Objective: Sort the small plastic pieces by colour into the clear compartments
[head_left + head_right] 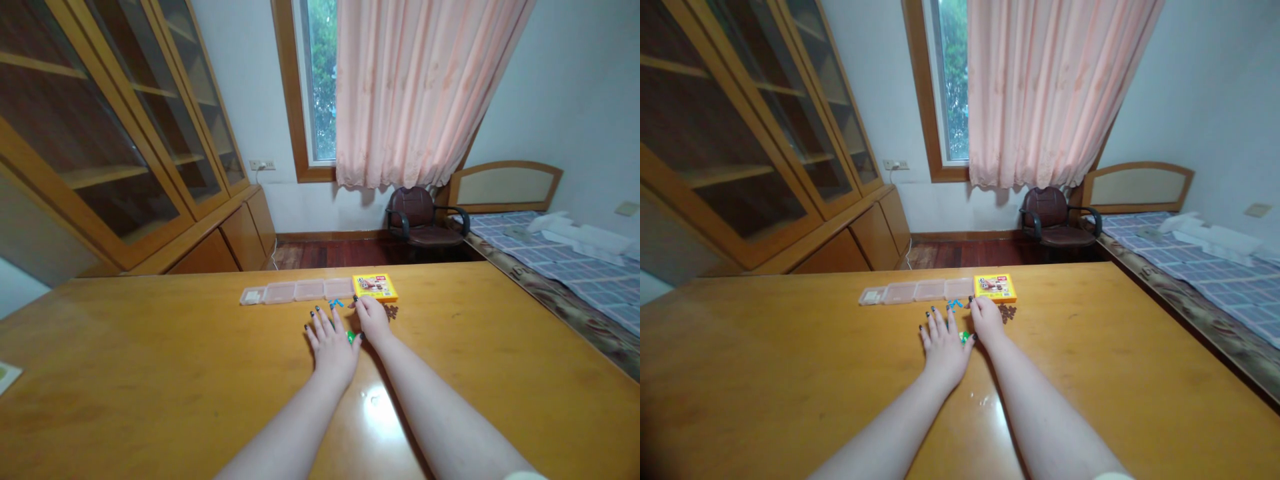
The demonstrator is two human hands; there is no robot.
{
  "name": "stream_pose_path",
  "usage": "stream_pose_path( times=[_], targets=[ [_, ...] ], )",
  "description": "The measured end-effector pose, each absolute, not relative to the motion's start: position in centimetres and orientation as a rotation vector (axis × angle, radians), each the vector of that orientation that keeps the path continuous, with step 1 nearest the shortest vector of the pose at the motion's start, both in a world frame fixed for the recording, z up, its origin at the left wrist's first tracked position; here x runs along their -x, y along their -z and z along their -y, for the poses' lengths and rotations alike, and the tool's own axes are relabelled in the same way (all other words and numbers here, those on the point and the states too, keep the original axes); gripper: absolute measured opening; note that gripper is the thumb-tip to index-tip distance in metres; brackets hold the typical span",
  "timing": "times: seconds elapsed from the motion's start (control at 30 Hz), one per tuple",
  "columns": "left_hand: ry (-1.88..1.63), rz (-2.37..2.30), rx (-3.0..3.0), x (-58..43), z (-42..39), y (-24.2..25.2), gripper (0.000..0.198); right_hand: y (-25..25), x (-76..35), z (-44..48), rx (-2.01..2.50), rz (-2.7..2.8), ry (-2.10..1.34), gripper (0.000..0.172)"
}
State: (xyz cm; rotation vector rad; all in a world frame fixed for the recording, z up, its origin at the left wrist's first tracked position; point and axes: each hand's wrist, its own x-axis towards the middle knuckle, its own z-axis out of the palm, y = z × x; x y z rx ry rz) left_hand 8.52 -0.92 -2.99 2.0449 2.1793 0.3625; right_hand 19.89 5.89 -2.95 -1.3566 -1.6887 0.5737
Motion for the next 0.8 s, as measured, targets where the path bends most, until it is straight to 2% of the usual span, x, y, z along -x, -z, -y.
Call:
stream_pose_path(
  times=[0.13, 0.43, 0.67, 0.8],
  targets=[
    [-0.258, -2.172, -2.012, -8.2, -0.5, 3.1, 0.074, 3.4, -20.2, -6.2, 1.33, 1.586, -0.586, 0.036],
    [-0.242, -1.825, -2.268, -6.8, -0.3, 3.0, 0.061, 3.5, -20.5, -6.4, 1.315, 1.536, -0.607, 0.036],
    [-0.144, -1.286, -2.563, -4.1, -1.1, 2.2, 0.06, 3.6, -20.7, -6.6, 1.314, 1.492, -0.608, 0.033],
    [-0.045, -0.996, -2.649, -2.7, -2.4, 1.6, 0.068, 3.5, -20.7, -6.5, 1.309, 1.51, -0.614, 0.033]
  ],
)
